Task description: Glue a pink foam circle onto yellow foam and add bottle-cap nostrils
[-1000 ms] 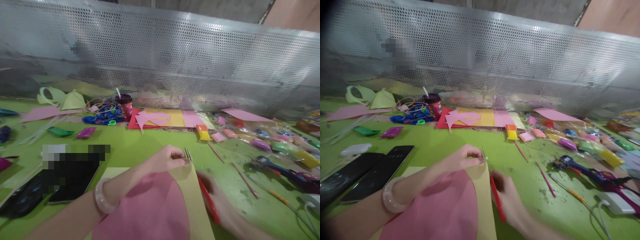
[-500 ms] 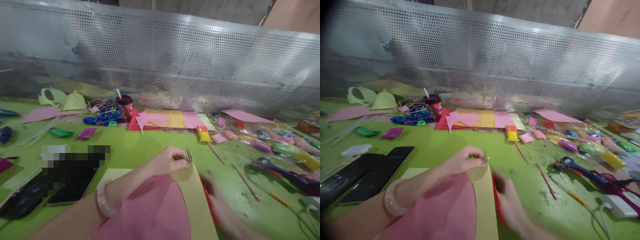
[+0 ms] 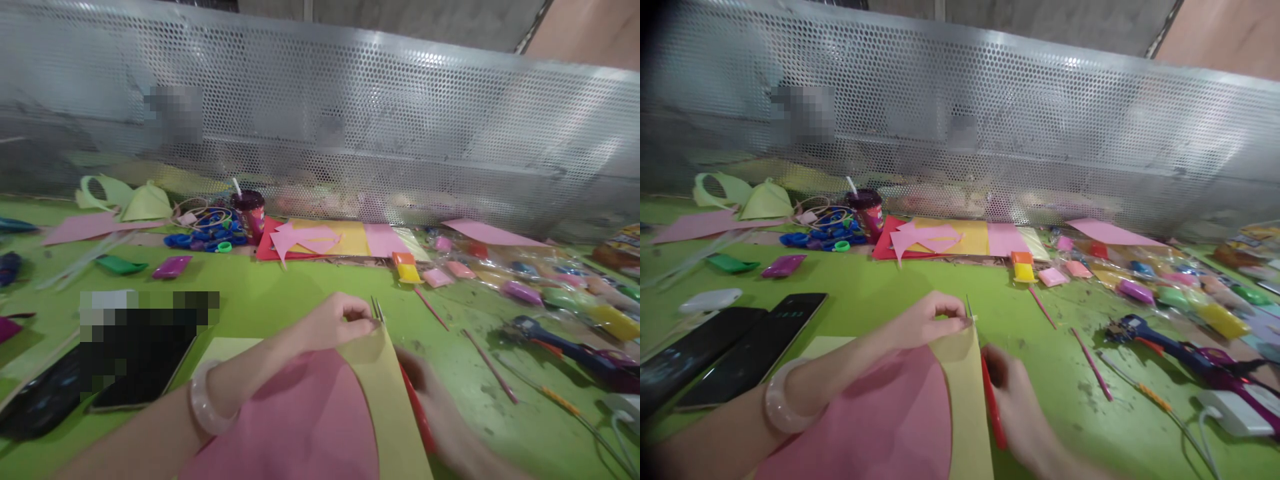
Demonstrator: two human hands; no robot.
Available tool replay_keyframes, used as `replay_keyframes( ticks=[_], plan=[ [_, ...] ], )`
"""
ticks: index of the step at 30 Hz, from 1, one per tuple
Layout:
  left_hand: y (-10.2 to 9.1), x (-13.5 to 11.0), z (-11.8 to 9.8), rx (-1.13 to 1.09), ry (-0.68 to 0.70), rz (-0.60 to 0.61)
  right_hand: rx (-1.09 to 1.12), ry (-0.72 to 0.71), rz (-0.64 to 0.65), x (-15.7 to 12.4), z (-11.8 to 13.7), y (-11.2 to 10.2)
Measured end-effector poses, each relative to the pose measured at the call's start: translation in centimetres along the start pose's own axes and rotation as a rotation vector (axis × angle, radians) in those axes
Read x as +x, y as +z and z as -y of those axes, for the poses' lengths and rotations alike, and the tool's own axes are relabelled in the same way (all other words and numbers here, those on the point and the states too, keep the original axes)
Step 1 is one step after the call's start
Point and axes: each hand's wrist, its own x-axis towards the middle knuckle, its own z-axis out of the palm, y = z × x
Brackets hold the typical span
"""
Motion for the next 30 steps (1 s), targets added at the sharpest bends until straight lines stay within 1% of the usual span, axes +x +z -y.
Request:
replay_keyframes(
  ticks=[5,10,13,22,30],
  plan=[
    [0.02,0.10,0.16,-0.002,0.005,0.008,-0.034,0.018,-0.016,-0.05,0.19,0.06],
    [0.01,0.04,-0.29,0.006,-0.012,-0.001,-0.043,0.027,-0.027,0.00,0.17,0.01],
    [0.00,0.00,-0.45,-0.007,0.011,-0.004,-0.028,0.020,-0.023,0.08,0.04,0.03],
    [-0.03,0.01,0.02,-0.016,0.026,0.011,-0.015,0.009,-0.015,0.09,0.30,0.06],
    [-0.06,0.01,-0.31,0.004,-0.024,0.002,-0.033,0.005,-0.034,0.07,0.38,0.17]
  ],
)
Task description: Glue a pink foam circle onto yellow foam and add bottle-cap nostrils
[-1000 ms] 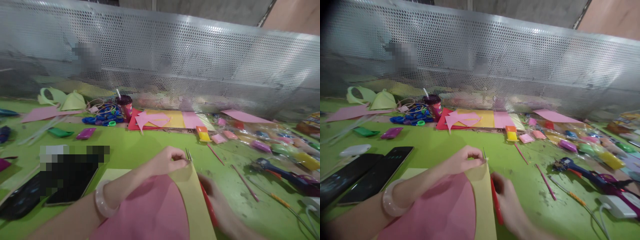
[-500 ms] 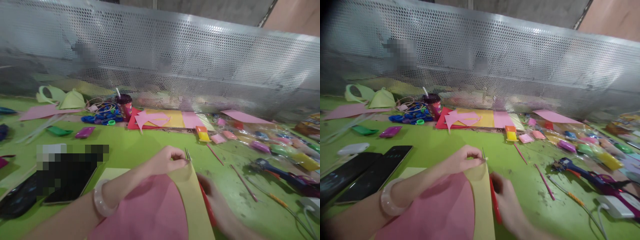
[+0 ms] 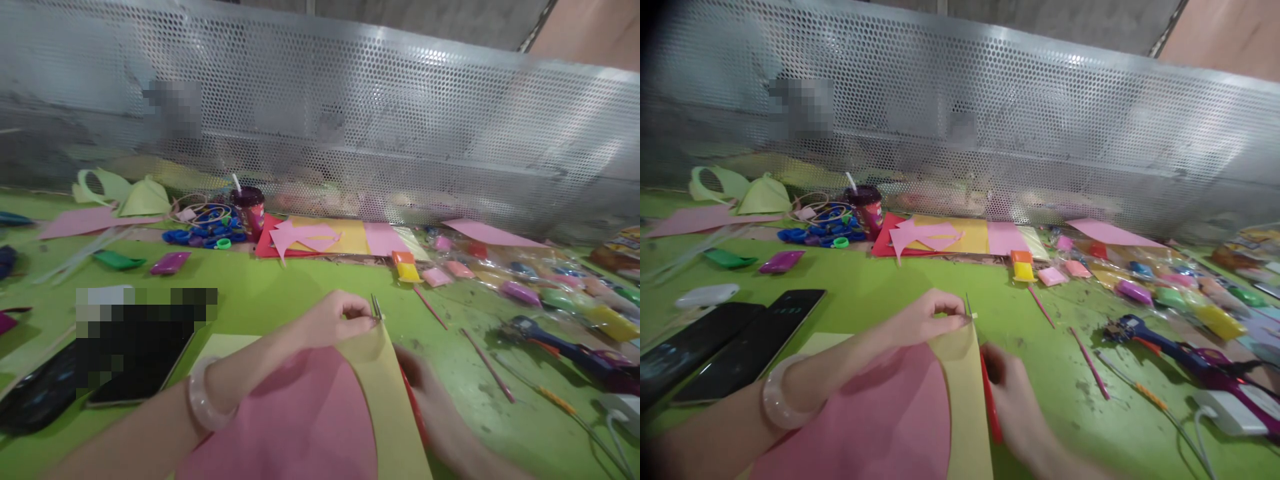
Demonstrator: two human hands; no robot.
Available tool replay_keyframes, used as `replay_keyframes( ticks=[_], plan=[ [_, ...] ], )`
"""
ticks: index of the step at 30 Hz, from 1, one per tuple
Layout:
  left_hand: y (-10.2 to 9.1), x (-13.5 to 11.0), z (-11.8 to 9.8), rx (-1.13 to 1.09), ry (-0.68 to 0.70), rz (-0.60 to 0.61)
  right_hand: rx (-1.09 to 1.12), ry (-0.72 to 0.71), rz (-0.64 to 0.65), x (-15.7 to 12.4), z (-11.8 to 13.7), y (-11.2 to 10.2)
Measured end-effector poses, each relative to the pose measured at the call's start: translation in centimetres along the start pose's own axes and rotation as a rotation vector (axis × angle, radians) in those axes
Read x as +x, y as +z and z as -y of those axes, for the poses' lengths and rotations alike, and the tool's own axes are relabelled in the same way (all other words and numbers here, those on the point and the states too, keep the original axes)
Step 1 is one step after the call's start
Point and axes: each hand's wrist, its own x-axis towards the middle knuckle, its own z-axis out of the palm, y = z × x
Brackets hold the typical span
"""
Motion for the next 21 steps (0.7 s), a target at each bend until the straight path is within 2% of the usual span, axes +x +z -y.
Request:
replay_keyframes(
  ticks=[7,10,13,17,19,21],
  plan=[
    [0.0,0.1,0.1,0.003,0.031,-0.011,-0.032,-0.014,-0.018,0.3,-0.4,-0.1],
    [-0.1,0.2,0.3,0.037,0.018,-0.014,-0.031,-0.014,-0.117,0.5,-1.2,-0.4],
    [-0.4,0.2,0.6,0.112,-0.038,0.024,0.055,-0.019,-0.289,0.6,-1.7,-1.1],
    [-1.0,-0.5,0.2,0.261,-0.124,0.239,0.173,-0.186,-0.481,0.9,-1.3,-3.0],
    [-1.3,-1.0,-0.4,0.310,-0.116,0.391,0.163,-0.267,-0.506,1.1,-0.8,-4.2],
    [-1.6,-1.5,-1.2,0.325,-0.110,0.512,0.100,-0.320,-0.461,1.4,-0.5,-5.2]
  ],
)
